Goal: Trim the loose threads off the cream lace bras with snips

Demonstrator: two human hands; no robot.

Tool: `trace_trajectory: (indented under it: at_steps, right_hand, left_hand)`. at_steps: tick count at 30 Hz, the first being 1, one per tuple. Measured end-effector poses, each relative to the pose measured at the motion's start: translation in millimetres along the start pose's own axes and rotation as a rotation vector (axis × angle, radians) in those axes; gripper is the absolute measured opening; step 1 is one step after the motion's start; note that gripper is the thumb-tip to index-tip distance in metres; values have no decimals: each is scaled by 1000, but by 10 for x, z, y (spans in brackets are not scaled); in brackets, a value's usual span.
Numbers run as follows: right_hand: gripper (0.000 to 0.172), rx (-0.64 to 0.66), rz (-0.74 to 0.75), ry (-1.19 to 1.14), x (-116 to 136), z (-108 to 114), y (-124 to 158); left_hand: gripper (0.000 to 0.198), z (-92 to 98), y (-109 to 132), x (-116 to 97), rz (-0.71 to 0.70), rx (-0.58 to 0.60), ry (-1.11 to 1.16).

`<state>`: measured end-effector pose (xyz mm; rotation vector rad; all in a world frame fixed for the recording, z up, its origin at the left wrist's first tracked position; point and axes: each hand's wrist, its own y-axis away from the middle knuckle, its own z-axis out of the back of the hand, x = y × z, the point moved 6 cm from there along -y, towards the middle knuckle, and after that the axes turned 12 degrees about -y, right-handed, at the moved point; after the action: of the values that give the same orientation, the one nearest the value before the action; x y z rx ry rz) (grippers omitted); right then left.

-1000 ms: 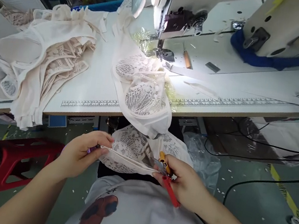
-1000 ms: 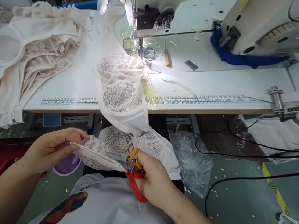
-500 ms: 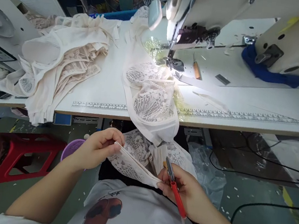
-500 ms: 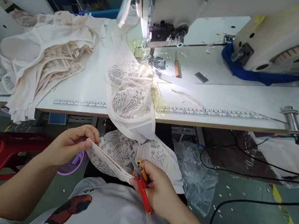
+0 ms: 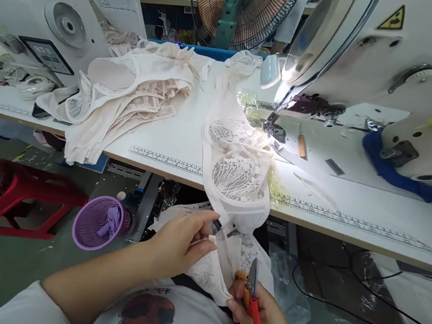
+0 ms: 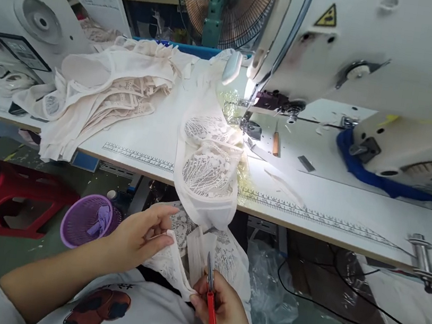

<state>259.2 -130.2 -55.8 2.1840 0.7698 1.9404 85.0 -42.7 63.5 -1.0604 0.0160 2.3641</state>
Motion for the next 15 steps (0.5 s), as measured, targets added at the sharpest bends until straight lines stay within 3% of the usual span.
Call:
trace_trajectory:
  at_steps: [3, 7, 11, 15]
  right_hand:
    - [23, -23, 33, 139, 115, 74, 4]
    - [15, -146, 227, 201, 586, 164, -19]
    - [9, -95, 410, 109, 1050, 22, -70]
    - [12, -43, 411, 139, 1236, -127, -147]
  left_hand:
    - [38, -54, -9, -102, -99, -20, -33]
    - [42, -130, -34, -185, -154, 22, 1]
    - [46, -222, -53, -229, -143, 104, 50]
    - [41, -261, -91, -246, -64, 174, 106]
